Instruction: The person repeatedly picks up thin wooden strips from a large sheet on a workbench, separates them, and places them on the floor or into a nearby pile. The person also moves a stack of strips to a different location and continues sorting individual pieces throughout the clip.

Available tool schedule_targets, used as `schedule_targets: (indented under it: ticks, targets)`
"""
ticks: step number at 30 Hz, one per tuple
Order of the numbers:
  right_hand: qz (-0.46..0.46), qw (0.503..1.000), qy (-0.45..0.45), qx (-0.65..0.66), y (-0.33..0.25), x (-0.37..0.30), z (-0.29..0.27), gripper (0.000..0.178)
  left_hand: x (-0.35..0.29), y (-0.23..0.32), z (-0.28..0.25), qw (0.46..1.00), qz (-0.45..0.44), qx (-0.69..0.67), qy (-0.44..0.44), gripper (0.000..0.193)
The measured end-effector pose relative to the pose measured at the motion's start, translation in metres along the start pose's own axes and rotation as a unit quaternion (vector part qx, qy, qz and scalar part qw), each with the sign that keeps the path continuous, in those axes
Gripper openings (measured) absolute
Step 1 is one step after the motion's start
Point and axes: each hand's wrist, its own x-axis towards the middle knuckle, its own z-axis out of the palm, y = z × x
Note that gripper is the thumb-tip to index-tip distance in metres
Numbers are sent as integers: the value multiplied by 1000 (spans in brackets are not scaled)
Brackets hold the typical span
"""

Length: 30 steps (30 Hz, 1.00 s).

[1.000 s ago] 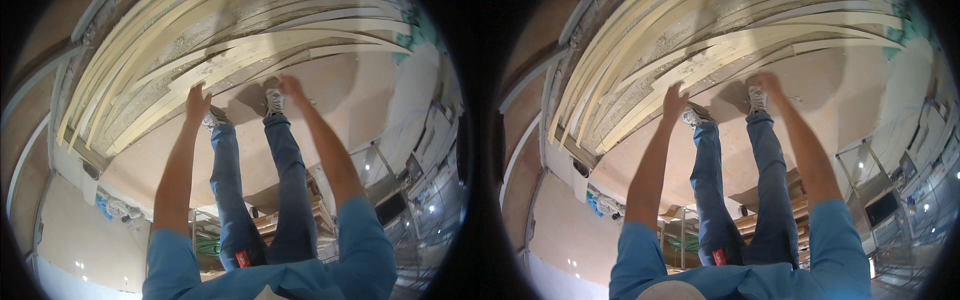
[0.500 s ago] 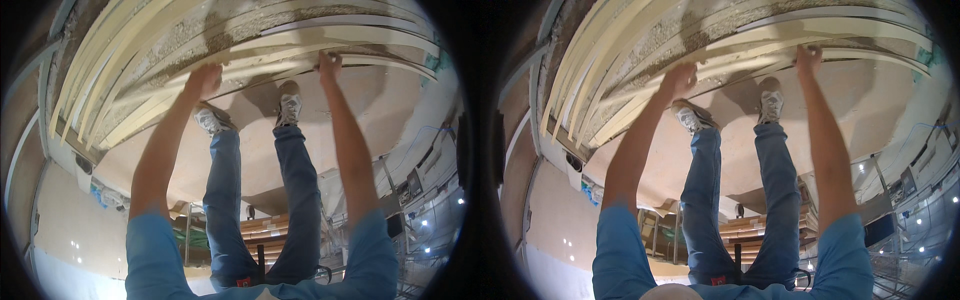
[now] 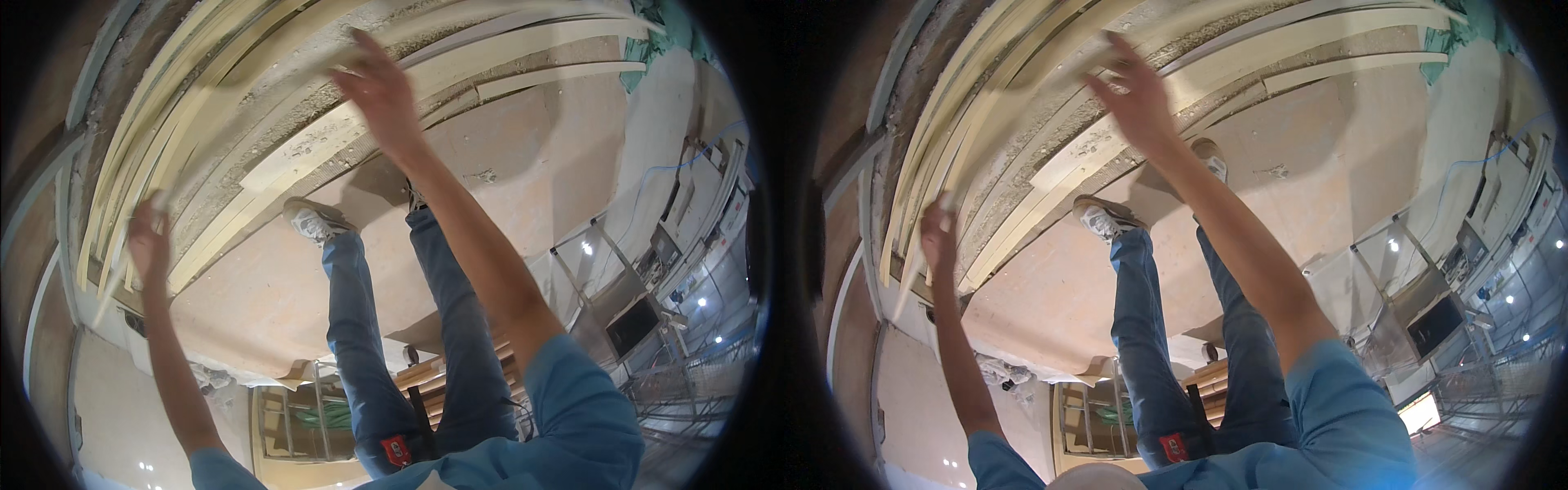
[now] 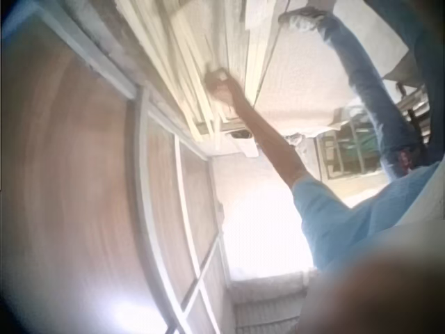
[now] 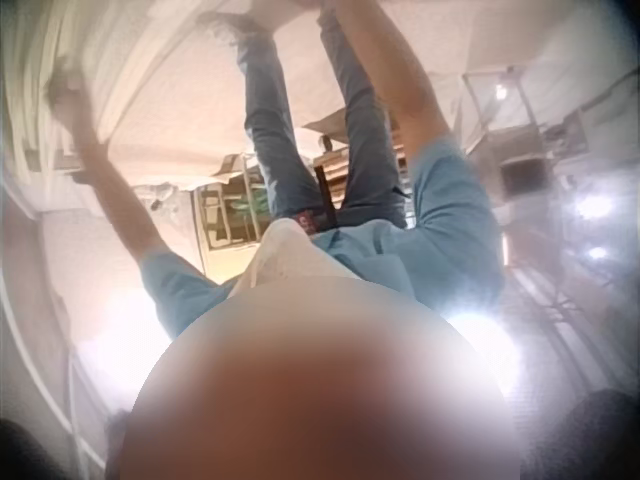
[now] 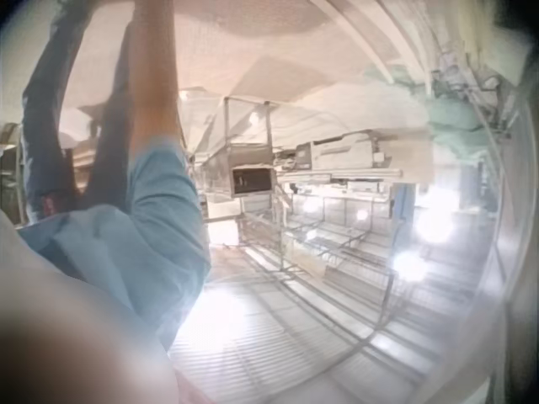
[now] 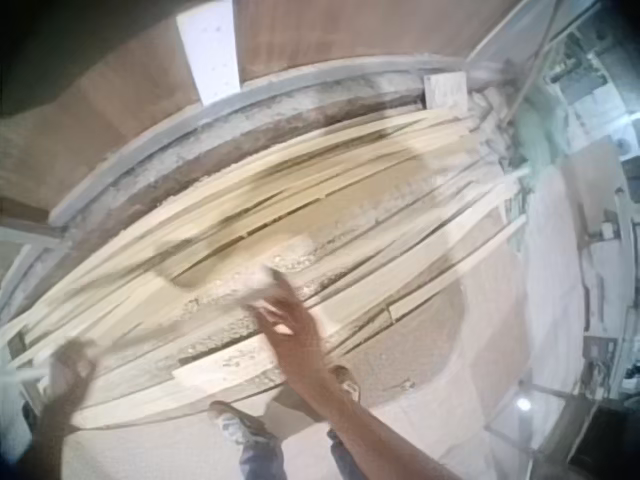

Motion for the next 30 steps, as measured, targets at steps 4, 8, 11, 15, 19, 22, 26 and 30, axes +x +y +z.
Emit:
schedule_targets:
  ticks: [4,8,11,15,19,22,26,30]
  targets:
    - [-108,971,-169,-131,41,13,44,62,60,-27,44,944,-53,266,190,65]
    - [148,976,-106,-121,120,-43,18,63,96,51,174,999,44,-2,-2,59]
    - [338,925,0,-173,184,-65,-24,74,125,105,251,995,89,-17,-27,59]
    - [477,871,100,-57,241,-43,-80,89,157,142,305,996,-5,65,-56,62]
    - [478,842,244,53,260,12,-78,109,161,141,300,985,59,73,-143,63]
    - [466,840,273,-55,257,30,-55,108,151,140,276,990,86,11,-111,55]
    - [485,810,325,-43,256,29,-46,128,112,129,219,983,-27,-171,-66,42]
    - [484,799,355,-26,271,25,-50,132,80,79,130,987,6,-156,50,34]
